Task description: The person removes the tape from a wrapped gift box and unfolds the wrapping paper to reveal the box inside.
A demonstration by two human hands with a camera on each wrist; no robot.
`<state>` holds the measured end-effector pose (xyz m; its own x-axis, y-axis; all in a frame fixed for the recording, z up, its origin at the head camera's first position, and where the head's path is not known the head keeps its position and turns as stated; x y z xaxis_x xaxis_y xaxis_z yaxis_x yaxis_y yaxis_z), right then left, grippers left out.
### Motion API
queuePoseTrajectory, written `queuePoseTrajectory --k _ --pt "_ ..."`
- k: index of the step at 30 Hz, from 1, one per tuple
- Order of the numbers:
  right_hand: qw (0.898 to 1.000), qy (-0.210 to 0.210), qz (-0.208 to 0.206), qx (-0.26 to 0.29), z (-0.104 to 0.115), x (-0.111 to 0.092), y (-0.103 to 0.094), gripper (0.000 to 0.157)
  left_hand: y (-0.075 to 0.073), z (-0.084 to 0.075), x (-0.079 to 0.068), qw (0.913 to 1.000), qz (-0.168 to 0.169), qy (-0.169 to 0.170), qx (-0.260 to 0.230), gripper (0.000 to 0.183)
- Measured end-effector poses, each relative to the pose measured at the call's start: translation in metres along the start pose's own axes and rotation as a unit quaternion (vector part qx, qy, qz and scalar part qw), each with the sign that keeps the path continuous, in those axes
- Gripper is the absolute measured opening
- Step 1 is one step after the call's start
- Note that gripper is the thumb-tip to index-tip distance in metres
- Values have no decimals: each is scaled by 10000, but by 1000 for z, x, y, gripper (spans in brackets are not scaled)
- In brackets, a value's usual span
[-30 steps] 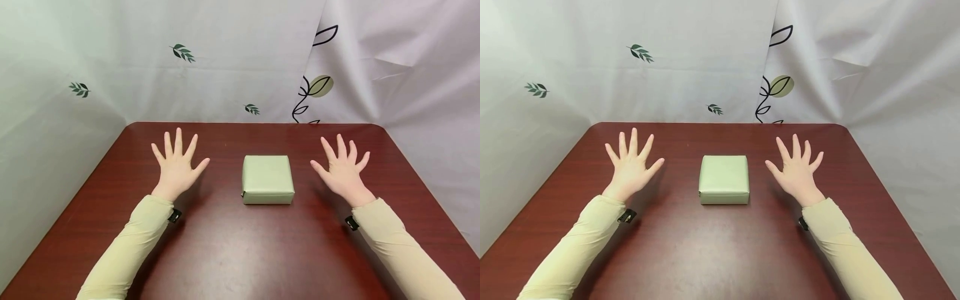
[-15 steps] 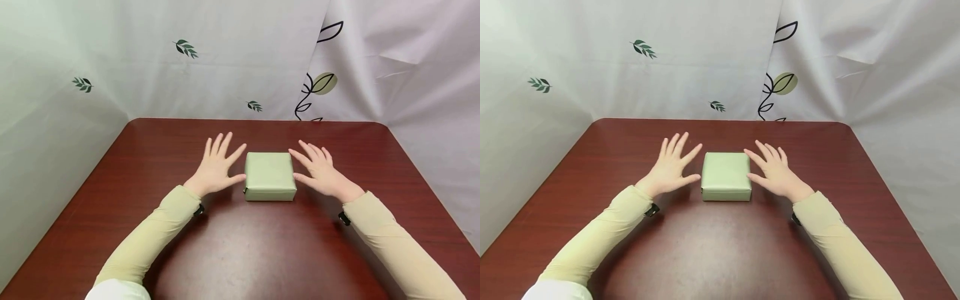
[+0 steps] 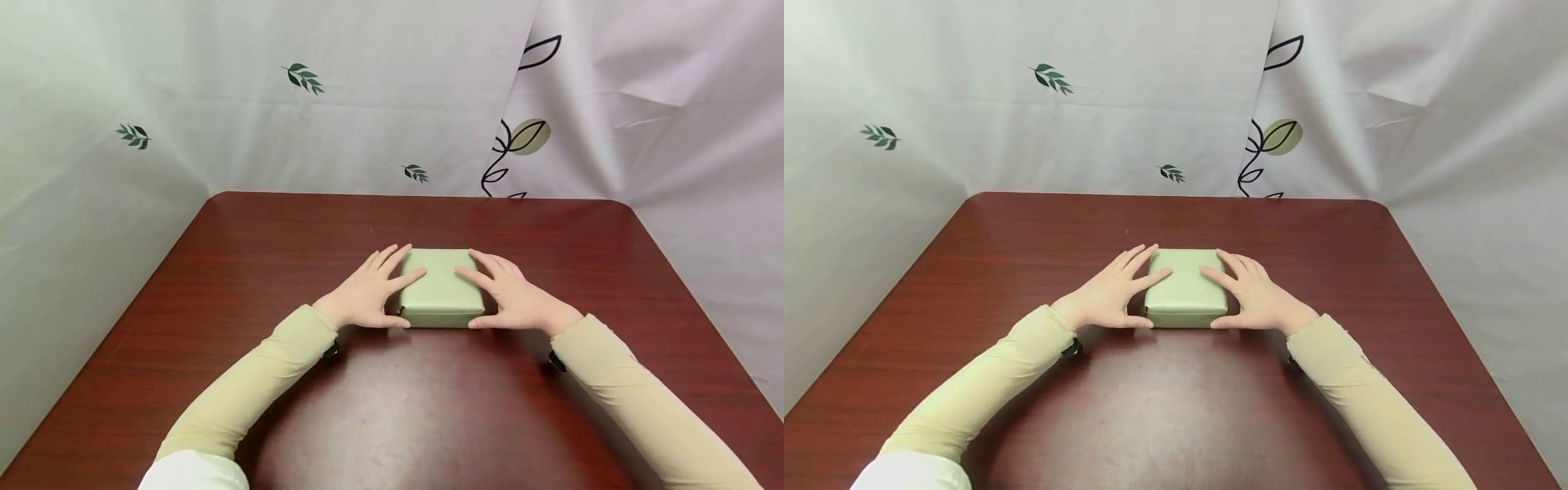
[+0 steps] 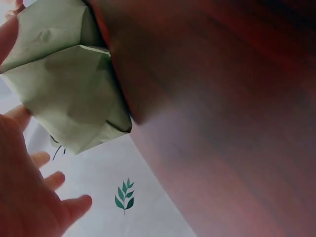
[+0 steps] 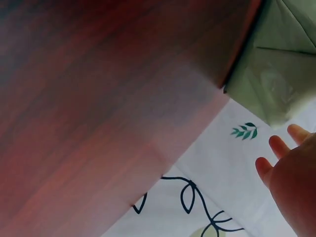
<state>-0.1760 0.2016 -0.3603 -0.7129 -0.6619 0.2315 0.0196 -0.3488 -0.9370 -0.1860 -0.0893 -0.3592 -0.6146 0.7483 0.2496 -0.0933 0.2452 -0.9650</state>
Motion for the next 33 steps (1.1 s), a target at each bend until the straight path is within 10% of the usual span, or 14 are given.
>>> queuePoseTrajectory --k 19,33 --pt "9999 -89 -43 -69 7 4 6 101 5 1 11 9989 181 436 50 97" --pt "9998 -44 -194 27 9 5 7 101 0 -4 18 9931 504 -77 -1057 95"
Point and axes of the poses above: each hand's wrist, its own x-axis towards the middle knuckle, its own y-axis out of the palm, z = x × y, the point moved 1 cm from there along x, towards the middle knuckle, and after that the axes turned 7 degrees about -z, right-handed, at the moved point
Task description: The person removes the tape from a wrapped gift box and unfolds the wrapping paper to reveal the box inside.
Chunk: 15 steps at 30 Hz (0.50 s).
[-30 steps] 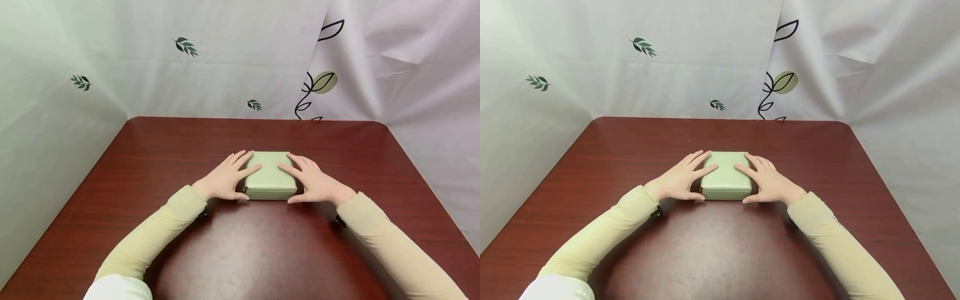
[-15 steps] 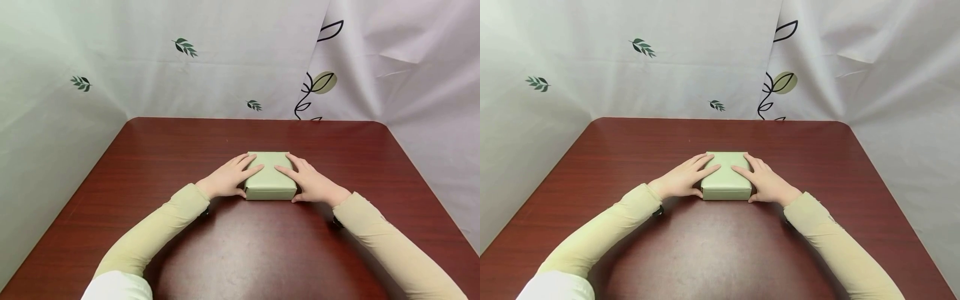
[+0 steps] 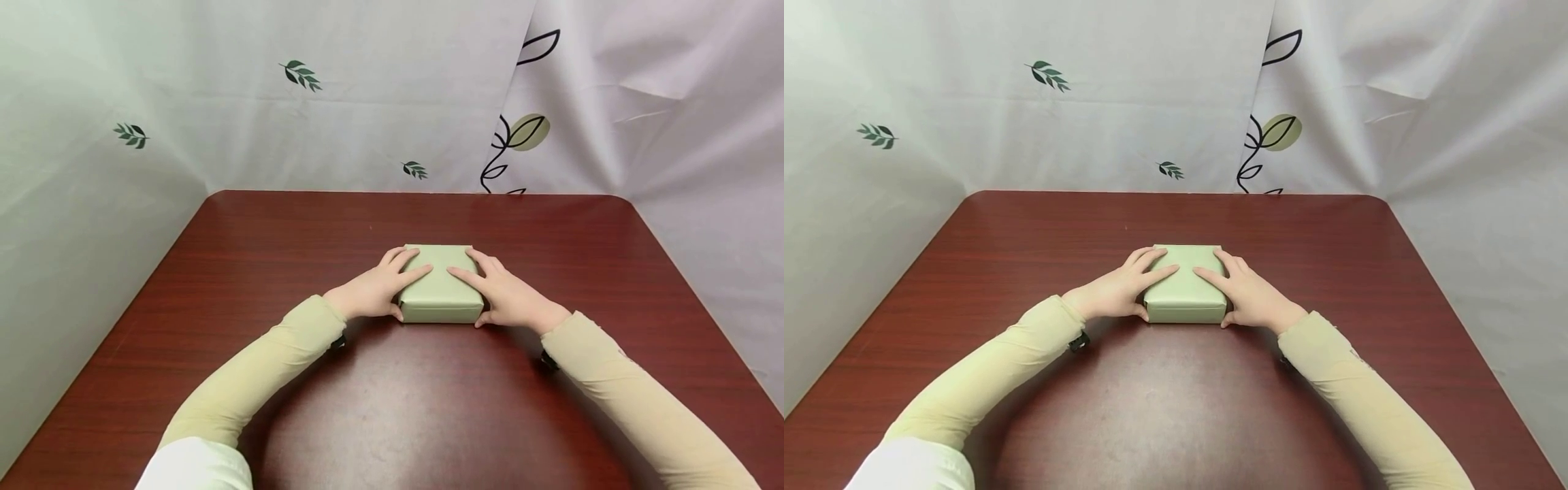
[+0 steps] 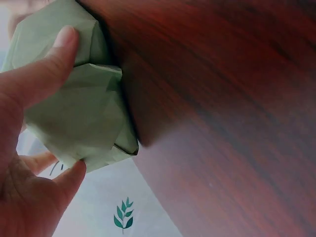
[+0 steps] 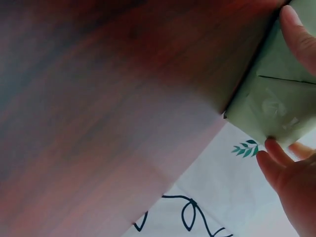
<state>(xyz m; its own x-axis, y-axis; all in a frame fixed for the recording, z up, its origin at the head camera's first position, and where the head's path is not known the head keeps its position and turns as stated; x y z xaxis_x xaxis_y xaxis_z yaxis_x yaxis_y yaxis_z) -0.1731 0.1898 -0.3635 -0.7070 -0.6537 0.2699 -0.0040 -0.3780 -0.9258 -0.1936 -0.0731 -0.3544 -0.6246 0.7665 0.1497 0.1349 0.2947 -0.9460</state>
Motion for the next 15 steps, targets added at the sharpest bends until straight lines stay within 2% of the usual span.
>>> queuePoseTrajectory --k 3,7,9,15 --pt "9999 -28 -25 127 1 1 -1 100 -2 3 1 9994 -180 140 -262 93" --pt "9994 -96 -151 284 0 4 -4 95 -5 10 0 9954 -622 485 -550 87" --pt "9991 -126 -205 340 0 6 -6 93 -7 13 -1 9930 -773 550 -710 82" --pt "9959 -99 -518 734 -4 9 -13 84 -11 21 -4 9830 -1015 194 -1518 67"
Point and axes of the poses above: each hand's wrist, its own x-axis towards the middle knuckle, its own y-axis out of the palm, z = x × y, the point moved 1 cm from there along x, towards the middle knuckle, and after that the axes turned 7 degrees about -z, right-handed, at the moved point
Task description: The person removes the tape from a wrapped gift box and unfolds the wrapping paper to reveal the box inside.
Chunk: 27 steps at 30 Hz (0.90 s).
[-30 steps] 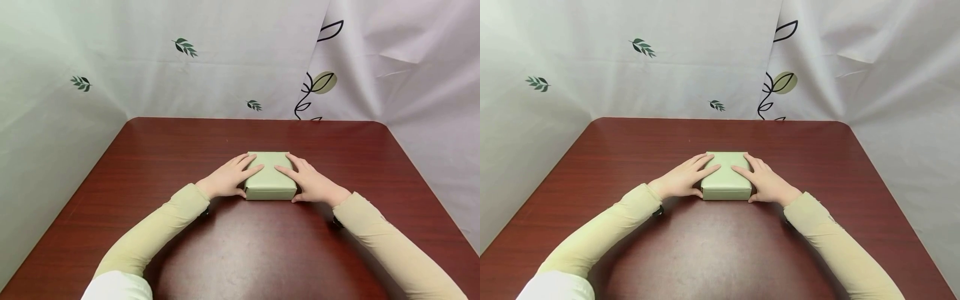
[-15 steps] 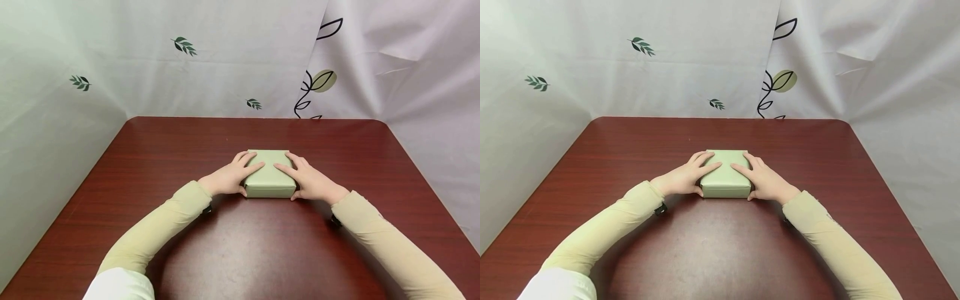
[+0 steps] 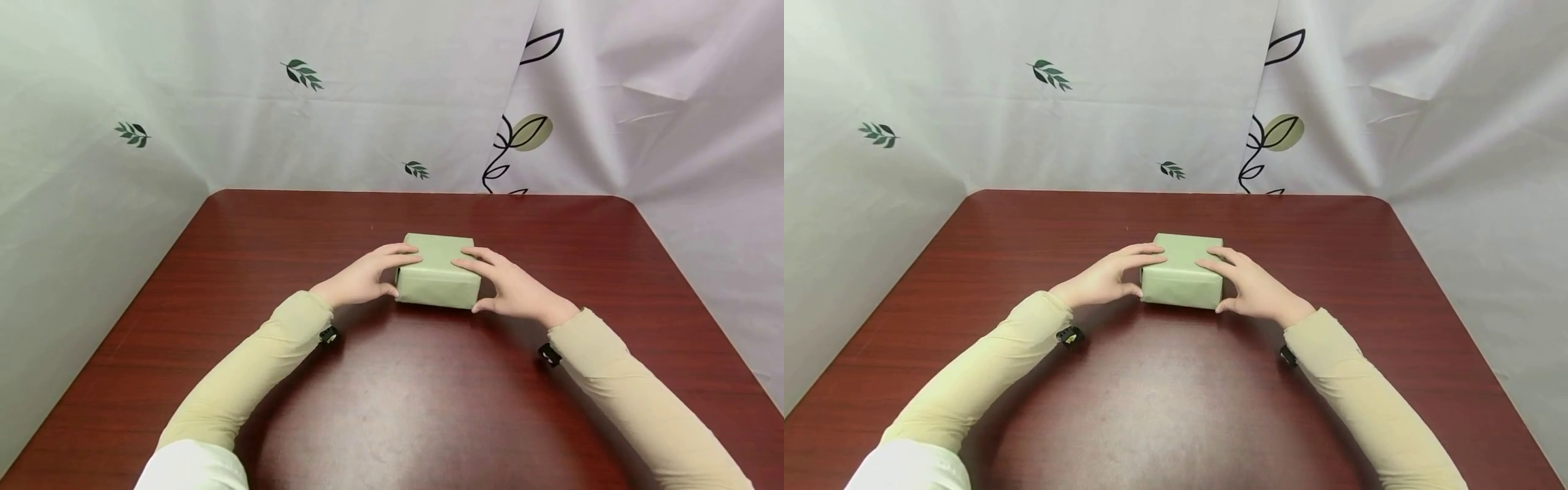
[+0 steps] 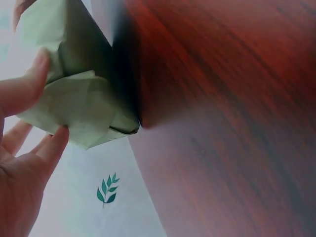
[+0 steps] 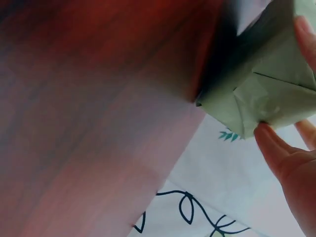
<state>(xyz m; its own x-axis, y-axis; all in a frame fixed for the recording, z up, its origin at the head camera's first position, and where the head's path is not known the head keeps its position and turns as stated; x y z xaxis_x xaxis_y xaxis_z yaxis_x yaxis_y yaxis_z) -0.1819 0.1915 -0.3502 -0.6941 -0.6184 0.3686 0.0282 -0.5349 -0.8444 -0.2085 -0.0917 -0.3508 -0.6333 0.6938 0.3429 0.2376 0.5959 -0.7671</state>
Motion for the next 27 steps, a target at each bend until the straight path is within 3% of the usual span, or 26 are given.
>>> queuePoseTrajectory --k 4,11,16,20,23,27 --pt "9994 46 -275 216 -1 1 -2 78 -1 2 1 9991 -135 -252 -316 64" --pt "9991 56 -324 282 3 0 1 76 2 0 3 9959 -408 -296 -747 50" --pt "9999 51 -138 92 5 0 6 85 5 -1 3 9943 -646 -315 -782 44" --pt "9994 -86 -265 -209 5 1 9 89 7 -1 4 9922 -796 -406 -864 43" --pt "9978 -191 -494 -387 4 3 11 86 7 -3 5 9880 -871 -560 -1148 42" --pt "9946 -258 -879 -487 5 8 8 83 5 -6 8 9759 -1000 -742 -1791 48"
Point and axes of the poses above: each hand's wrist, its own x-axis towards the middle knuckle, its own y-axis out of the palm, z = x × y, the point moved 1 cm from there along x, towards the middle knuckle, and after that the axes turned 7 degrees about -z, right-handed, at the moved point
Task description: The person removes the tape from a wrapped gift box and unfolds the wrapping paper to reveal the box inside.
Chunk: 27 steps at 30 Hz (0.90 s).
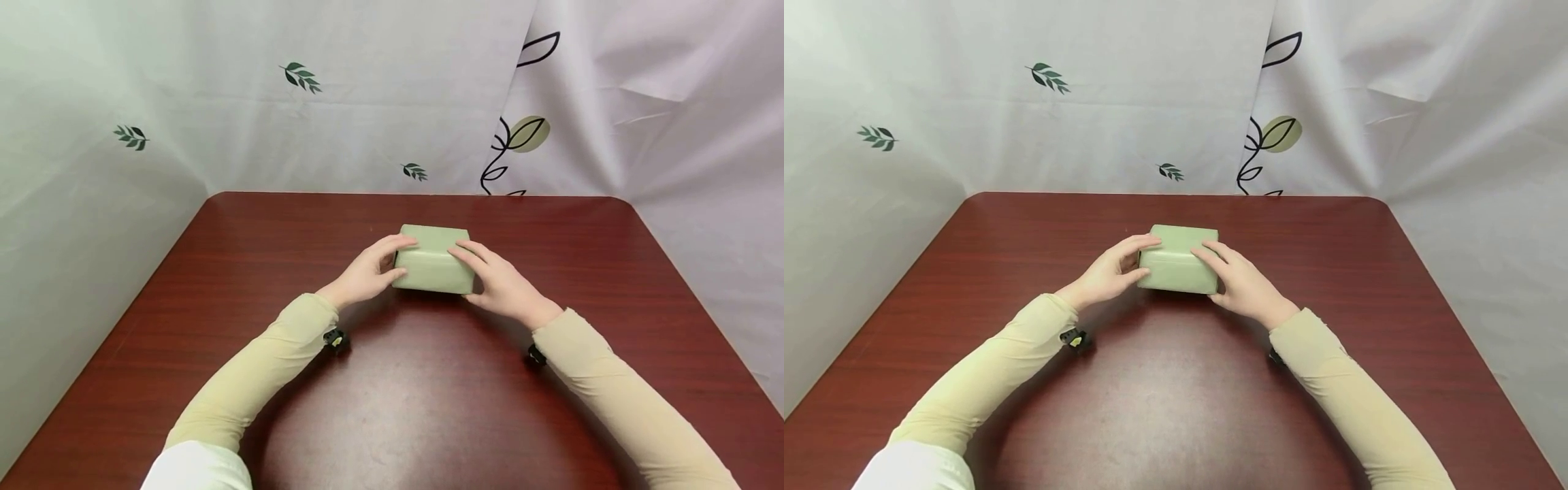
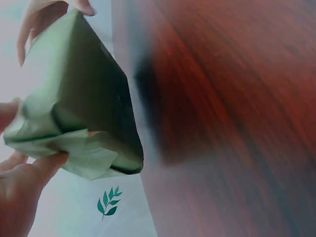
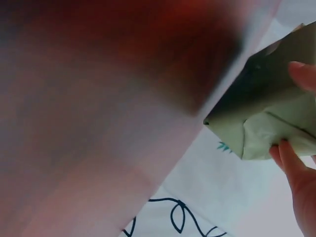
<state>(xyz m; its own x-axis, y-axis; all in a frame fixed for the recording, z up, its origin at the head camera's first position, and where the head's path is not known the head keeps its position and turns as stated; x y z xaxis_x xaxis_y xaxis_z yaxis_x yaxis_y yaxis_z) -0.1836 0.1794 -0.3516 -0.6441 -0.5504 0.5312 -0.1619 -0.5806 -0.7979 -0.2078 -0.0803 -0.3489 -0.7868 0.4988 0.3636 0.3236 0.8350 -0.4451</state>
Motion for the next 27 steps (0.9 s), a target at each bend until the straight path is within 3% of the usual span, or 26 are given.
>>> queuePoseTrajectory --k 5,9,12,15,17,20,24,27 --pt "9967 80 -712 383 1 9 -10 82 -5 -7 0 9975 -201 -125 -669 85" --pt "9865 463 -1165 1056 4 19 -18 84 -11 -14 1 9948 -469 233 -879 111" --pt "9764 952 -1337 1402 8 24 -24 87 -15 -19 2 9942 -689 506 -650 108" --pt "9596 1618 -1404 1825 13 27 -30 83 -17 -22 4 9947 -815 528 -333 98" --pt "9443 2075 -1393 2139 15 30 -34 75 -17 -22 4 9955 -858 331 -235 95" --pt "9272 2619 -1229 2379 17 35 -39 62 -17 -22 4 9945 -869 -82 -582 93" --pt "9031 3214 -878 2708 18 40 -42 53 -17 -22 6 9886 -927 -656 -984 88" --pt "8851 3528 -654 2963 16 38 -42 54 -14 -22 10 9797 -927 -1261 -1252 81"
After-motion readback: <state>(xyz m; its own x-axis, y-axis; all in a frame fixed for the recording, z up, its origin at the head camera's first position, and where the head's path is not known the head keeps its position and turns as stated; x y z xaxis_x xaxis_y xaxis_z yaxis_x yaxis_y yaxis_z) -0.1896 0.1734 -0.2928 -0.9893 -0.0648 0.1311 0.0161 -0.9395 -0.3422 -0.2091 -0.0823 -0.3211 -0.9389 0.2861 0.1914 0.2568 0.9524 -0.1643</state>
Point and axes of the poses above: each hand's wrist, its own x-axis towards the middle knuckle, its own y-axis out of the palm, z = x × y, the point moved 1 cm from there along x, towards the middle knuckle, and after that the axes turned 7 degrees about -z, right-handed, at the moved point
